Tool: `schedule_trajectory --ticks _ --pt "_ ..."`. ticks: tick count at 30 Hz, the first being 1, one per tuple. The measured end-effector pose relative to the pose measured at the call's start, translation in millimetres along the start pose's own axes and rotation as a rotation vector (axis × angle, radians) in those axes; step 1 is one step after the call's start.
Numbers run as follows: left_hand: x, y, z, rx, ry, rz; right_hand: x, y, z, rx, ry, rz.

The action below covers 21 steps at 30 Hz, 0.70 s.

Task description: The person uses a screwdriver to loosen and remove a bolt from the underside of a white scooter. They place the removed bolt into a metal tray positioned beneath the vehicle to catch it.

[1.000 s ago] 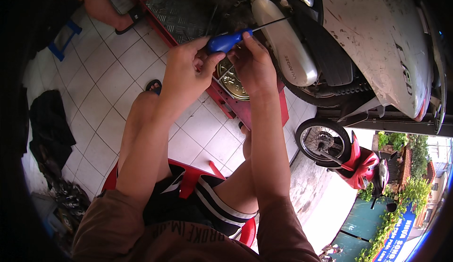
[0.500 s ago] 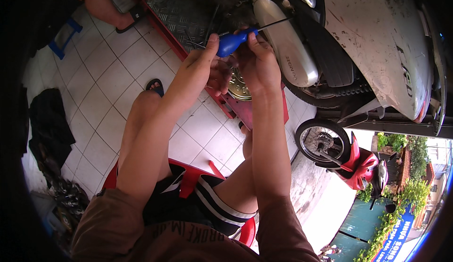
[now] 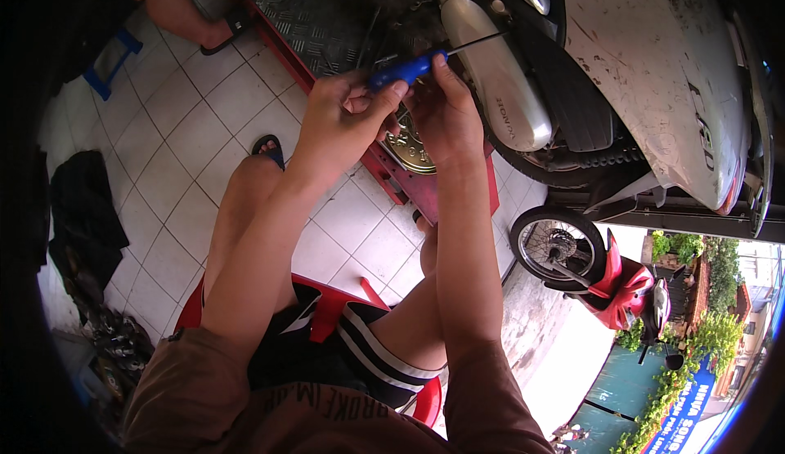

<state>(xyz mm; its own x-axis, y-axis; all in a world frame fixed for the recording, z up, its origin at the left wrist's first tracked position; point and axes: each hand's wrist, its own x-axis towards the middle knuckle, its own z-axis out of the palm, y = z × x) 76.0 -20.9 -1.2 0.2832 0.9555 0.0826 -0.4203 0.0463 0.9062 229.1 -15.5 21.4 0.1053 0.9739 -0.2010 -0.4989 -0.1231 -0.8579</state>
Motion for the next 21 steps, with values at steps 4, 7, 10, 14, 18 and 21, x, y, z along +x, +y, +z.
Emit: schedule_trajectory --ticks 4,7,10,14,18,21 --pt "2 -4 0 0.412 0.068 0.431 0 1 0 -0.010 0.046 -0.056" --pt "2 0 0 0.638 0.123 0.587 0 1 -3 -0.006 0.038 -0.098" --pt "2 -1 2 0.446 0.148 0.523 0 1 6 -0.013 0.035 -0.130" --pt "0 5 1 -0.014 0.027 -0.113 1 0 6 -0.014 -0.013 -0.088" --pt "0 18 -6 -0.546 -0.100 -0.578 -2 0 7 -0.029 0.024 -0.097" --pt "0 18 -3 -0.590 -0.023 -0.545 0 0 1 -0.012 -0.045 -0.084"
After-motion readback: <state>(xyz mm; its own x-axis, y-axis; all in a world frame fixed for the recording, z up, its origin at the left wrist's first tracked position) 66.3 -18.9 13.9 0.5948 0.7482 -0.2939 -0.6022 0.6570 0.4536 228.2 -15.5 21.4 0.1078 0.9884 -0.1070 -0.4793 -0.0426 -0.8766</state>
